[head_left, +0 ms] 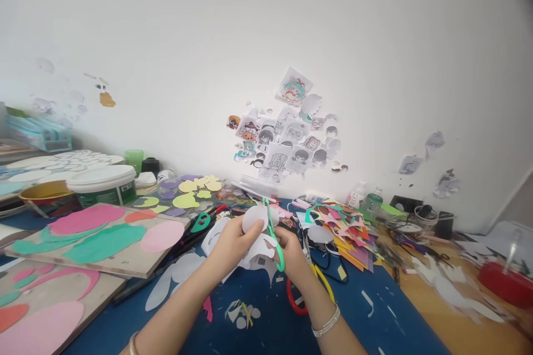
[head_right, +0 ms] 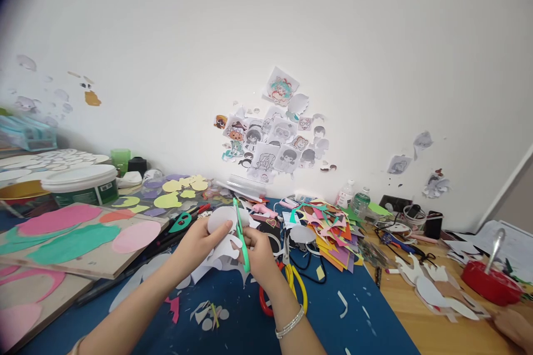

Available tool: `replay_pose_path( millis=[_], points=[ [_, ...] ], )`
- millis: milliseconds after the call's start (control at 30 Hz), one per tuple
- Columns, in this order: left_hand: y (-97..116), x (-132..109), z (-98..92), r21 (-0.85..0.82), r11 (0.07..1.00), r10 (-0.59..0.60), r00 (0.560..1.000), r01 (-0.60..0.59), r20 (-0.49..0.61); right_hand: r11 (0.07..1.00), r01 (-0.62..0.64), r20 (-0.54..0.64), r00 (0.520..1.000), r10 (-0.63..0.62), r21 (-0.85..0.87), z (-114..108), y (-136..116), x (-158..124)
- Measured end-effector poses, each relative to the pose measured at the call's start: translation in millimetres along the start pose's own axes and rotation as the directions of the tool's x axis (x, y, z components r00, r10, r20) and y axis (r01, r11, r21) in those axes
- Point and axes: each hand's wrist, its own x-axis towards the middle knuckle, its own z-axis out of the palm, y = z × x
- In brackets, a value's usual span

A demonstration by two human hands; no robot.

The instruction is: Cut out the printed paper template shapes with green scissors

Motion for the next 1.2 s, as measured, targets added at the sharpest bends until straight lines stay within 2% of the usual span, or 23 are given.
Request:
replay_pose_path(
  millis=[333,467,800,1000,1200],
  points=[
    [2,0,-5.5,-0.038,0.999,0.036,0.992,-0.032,0.123,0.999,-0.015,-0.003,1.0,0.015,-0.042,-2,-1,0],
    [1,1,-8.8,0.021,1.0,-0.024,0.992,0.022,0.126,0.999,-0.024,0.022,0.999,0.025,-0.036,-3,-1,-1],
    [6,0,-15.3,0.019,0.998,-0.062,0.983,0.06,0.172,0.994,0.009,0.086,0.996,0.0,-0.105,-9,-3,-2],
    [4,-1,-21.2,-0.033,0.99,-0.126,0.957,0.14,0.261,0.993,0.014,0.118,0.993,0.0,-0.117,-10,-3,-1],
    [2,1,-25.2,-0.071,0.983,-0.141,0.945,0.168,0.294,0.988,-0.031,0.125,0.991,0.05,-0.15,-11,-3,-1]
  ],
)
